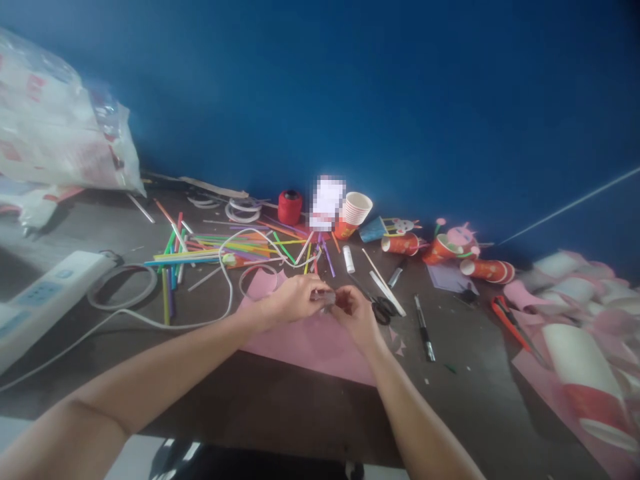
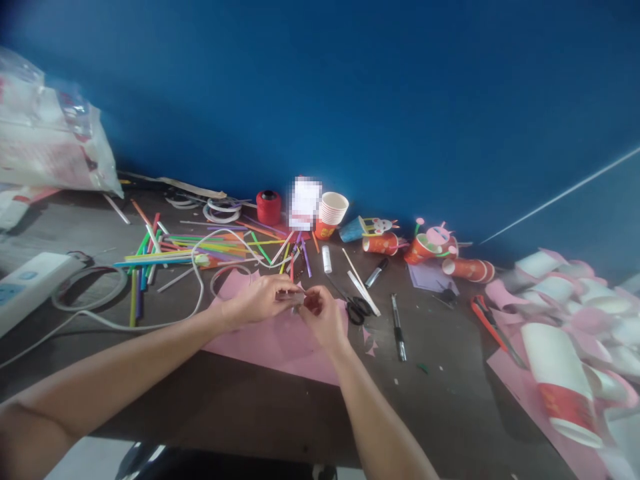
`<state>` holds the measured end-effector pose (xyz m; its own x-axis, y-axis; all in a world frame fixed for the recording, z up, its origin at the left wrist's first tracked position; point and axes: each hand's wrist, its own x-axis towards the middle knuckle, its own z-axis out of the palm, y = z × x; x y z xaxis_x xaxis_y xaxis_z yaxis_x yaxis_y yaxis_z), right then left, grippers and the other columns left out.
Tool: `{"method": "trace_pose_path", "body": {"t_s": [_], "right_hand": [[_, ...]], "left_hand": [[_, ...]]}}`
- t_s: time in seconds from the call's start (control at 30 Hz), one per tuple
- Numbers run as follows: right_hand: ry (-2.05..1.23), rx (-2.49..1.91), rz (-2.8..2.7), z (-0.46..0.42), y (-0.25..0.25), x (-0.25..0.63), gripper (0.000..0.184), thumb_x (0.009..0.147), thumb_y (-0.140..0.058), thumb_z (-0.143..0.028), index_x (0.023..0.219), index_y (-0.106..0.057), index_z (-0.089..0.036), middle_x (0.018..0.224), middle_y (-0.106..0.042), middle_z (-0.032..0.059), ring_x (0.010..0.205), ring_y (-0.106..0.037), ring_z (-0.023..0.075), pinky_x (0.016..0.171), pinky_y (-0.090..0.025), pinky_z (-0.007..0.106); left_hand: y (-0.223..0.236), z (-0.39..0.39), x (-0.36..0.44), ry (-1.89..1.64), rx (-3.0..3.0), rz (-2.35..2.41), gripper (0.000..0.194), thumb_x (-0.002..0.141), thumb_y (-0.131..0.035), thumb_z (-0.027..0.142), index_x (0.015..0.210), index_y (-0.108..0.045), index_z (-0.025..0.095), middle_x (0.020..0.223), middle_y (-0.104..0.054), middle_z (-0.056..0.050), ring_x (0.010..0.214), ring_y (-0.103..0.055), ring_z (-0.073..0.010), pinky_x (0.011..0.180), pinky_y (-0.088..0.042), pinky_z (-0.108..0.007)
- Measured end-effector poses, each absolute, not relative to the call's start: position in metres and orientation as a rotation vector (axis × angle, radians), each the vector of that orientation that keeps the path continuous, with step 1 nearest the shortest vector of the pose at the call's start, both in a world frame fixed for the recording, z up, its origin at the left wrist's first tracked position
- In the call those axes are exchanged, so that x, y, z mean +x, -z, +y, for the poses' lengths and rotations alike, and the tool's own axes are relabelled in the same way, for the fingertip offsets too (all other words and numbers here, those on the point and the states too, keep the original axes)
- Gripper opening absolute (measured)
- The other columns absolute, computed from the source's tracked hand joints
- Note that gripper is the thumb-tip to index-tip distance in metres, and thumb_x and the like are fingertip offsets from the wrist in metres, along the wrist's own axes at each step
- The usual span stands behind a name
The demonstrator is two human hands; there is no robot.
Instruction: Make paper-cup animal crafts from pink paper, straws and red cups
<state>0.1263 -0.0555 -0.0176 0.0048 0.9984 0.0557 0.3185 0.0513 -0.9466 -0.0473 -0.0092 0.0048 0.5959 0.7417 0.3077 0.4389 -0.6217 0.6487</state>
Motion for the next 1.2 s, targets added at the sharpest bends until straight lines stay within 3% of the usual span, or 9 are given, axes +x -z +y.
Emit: {"method": "trace_pose_path", "body": {"t_s": [0.17,0.3,0.47,0.63,0.8,0.97,1.2], "right_hand": [[-0.837,-1.468,-1.503,-0.058,0.011,0.121,0.013,0.066,-0.060,-0.020,0.076,-0.053,-0.020,0.066,-0.057,-0.0030,0.058,-0.052,0.0120,0.056,-0.039,0.024],[-0.793,-1.465,-1.523,-0.059,0.012,0.121,0.009,0.068,-0.060,-0.020,0.070,-0.052,-0.020,0.064,-0.055,-0.0032,0.059,-0.050,0.0118,0.056,-0.038,0.023],[-0.864,-1.393,-1.504,-0.057,0.018,0.122,0.015,0.073,-0.060,-0.025,0.087,-0.059,-0.021,0.069,-0.057,-0.0025,0.063,-0.051,0.0121,0.058,-0.039,0.023],[-0.871,-1.365,-1.500,-0.056,0.018,0.124,0.013,0.078,-0.057,-0.028,0.089,-0.062,-0.021,0.071,-0.059,-0.0014,0.064,-0.053,0.0120,0.059,-0.040,0.023],[-0.816,-1.358,-1.564,-0.056,0.015,0.127,0.009,0.078,-0.056,-0.024,0.085,-0.060,-0.021,0.074,-0.059,-0.0011,0.067,-0.054,0.0125,0.062,-0.041,0.024],[-0.806,-1.512,-1.549,-0.059,0.017,0.125,0.030,0.070,-0.059,-0.024,0.099,-0.051,-0.022,0.078,-0.060,-0.0021,0.068,-0.057,0.0138,0.061,-0.040,0.025],[-0.666,-1.639,-1.734,-0.061,0.017,0.120,0.018,0.070,-0.064,-0.031,0.073,-0.051,-0.019,0.072,-0.059,0.0009,0.066,-0.056,0.0156,0.056,-0.036,0.025]], "left_hand": [[-0.007,-0.007,-0.049,-0.664,2.130,0.925,0.018,0.082,-0.057,0.027,0.095,-0.068,0.023,0.085,-0.070,-0.001,0.070,-0.063,-0.0126,0.061,-0.049,-0.021],[-0.008,-0.004,-0.047,-0.633,1.953,0.977,0.018,0.077,-0.063,0.028,0.092,-0.065,0.018,0.075,-0.069,-0.002,0.065,-0.063,-0.0134,0.059,-0.049,-0.023],[-0.011,-0.002,-0.046,-0.504,1.692,0.985,0.031,0.074,-0.066,0.042,0.085,-0.055,0.015,0.065,-0.063,0.000,0.056,-0.063,-0.0134,0.054,-0.048,-0.023],[-0.018,-0.002,-0.047,-0.318,1.750,1.034,0.036,0.078,-0.057,0.051,0.075,-0.056,0.015,0.065,-0.062,-0.001,0.051,-0.059,-0.0114,0.051,-0.045,-0.022],[-0.029,-0.002,-0.043,-0.270,1.939,1.012,0.033,0.083,-0.052,0.046,0.072,-0.056,0.016,0.062,-0.060,0.001,0.052,-0.057,-0.0101,0.054,-0.042,-0.021],[-0.031,-0.002,-0.043,-0.228,1.951,0.986,0.028,0.085,-0.049,0.042,0.075,-0.056,0.017,0.063,-0.059,0.002,0.053,-0.056,-0.0092,0.055,-0.041,-0.020],[-0.020,-0.003,-0.046,-0.318,1.839,1.065,0.029,0.083,-0.051,0.042,0.073,-0.055,0.016,0.063,-0.056,0.002,0.054,-0.049,-0.0082,0.053,-0.038,-0.020]]}}
